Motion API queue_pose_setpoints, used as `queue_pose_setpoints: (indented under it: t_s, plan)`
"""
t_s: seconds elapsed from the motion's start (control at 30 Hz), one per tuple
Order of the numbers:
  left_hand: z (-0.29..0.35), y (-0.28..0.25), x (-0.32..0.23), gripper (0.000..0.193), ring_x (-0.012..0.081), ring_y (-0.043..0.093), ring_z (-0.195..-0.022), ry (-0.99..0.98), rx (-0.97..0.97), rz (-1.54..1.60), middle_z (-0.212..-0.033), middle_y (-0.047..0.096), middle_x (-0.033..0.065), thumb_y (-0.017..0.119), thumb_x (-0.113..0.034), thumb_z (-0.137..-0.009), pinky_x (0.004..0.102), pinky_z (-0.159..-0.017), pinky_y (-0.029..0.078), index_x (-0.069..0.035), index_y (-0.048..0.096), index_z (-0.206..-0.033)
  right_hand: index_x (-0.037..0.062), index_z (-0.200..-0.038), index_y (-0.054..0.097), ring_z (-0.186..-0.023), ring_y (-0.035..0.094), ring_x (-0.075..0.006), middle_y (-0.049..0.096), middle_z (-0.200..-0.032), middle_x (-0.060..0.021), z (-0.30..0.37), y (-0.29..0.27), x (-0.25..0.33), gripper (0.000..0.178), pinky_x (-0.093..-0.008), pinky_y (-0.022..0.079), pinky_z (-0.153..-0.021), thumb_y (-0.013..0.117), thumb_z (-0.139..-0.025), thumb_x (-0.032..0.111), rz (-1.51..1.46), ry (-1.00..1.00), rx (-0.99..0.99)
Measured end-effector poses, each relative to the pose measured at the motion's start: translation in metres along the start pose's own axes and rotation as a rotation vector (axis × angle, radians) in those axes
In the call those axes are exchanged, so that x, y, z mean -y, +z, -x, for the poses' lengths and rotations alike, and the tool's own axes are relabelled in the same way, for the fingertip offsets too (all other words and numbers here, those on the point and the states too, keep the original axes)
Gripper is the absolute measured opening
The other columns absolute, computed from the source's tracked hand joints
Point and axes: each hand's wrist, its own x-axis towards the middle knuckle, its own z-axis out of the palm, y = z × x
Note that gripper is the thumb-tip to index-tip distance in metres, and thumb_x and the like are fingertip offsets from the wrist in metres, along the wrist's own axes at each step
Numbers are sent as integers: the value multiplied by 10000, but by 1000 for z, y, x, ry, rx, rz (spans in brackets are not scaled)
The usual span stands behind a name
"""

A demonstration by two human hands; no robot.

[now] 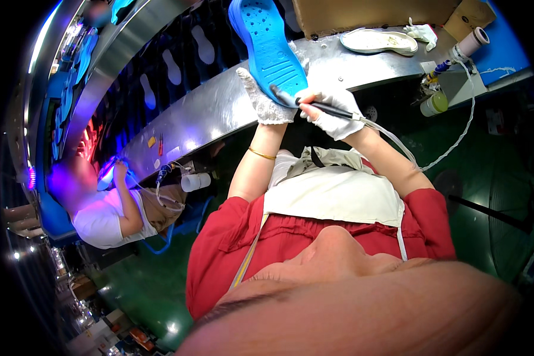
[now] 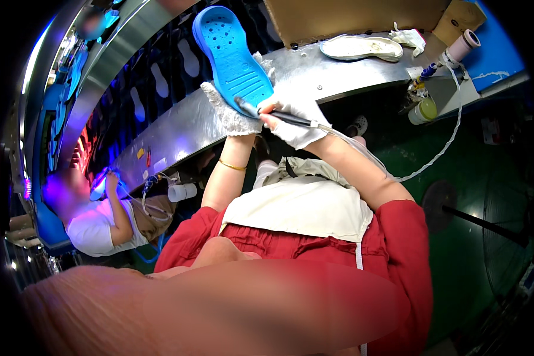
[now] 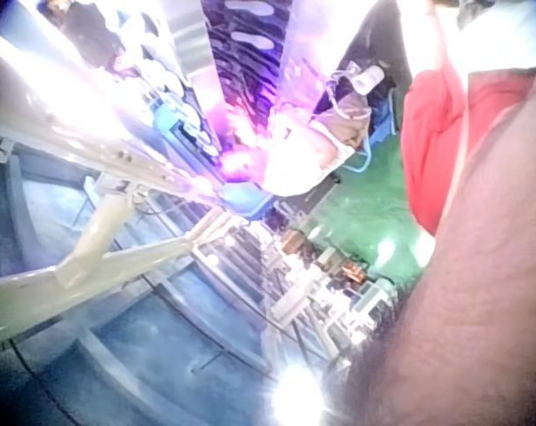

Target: The person applies adhesive to the edges and center of a blue shoe insole using a brush-like tool and then places it onto a conveyor belt.

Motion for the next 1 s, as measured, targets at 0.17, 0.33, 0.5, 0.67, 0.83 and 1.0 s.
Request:
queue_pose_setpoints:
  t_s: [0.17, 0.33, 0.5, 0.67, 0.83, 1.0]
  plan:
    - [-6, 6, -5, 870, 325, 485, -1217, 23, -41, 40, -1389, 458, 137, 458, -726, -818, 475, -1044, 384, -103, 368, -1419, 43, -964, 664, -713, 587, -71, 651, -846, -28, -3, -7, 0, 116, -221, 497, -669, 655, -878, 119, -184, 301, -122]
    - [-11, 7, -12, 863, 362, 444, -1257, -50, 27, 85, -1390, 437, 206, 471, -698, -824, 492, -1084, 342, -94, 355, -1429, 11, -936, 649, -719, 582, -88, 644, -840, -44, -6, -14, 7, 95, -232, 488, -680, 660, -848, 44, -43, 147, 179]
    - [-15, 3, -21, 857, 371, 453, -1250, -83, -21, -22, -1397, 428, 216, 484, -684, -825, 503, -1083, 337, -82, 368, -1423, 21, -944, 636, -762, 582, -92, 641, -873, -44, -7, -17, 9, 98, -238, 491, -717, 657, -850, 38, -6, 185, 49]
    - [-19, -3, -32, 842, 385, 470, -1233, -166, -43, -42, -1379, 444, 232, 479, -673, -834, 517, -1060, 361, -65, 385, -1410, 33, -949, 623, -764, 574, -89, 638, -897, -40, -8, -20, 2, 109, -241, 487, -717, 660, -847, 30, -58, 186, 113]
    - [-25, 2, -37, 835, 405, 449, -1254, -208, 15, -35, -1382, 425, 267, 465, -661, -846, 524, -1072, 349, -71, 363, -1428, 30, -924, 659, -765, 613, -111, 659, -856, -48, 0, -13, 6, 104, -260, 492, -730, 682, -846, 94, -73, 328, 105]
    - [-25, 8, -44, 752, 352, 577, -1127, -263, 63, 69, -1285, 552, 190, 444, -626, -885, 502, -1005, 437, -39, 451, -1355, -3, -861, 628, -749, 659, -167, 670, -820, -97, 1, -15, 17, 167, -282, 546, -668, 734, -788, 102, -207, 513, 92]
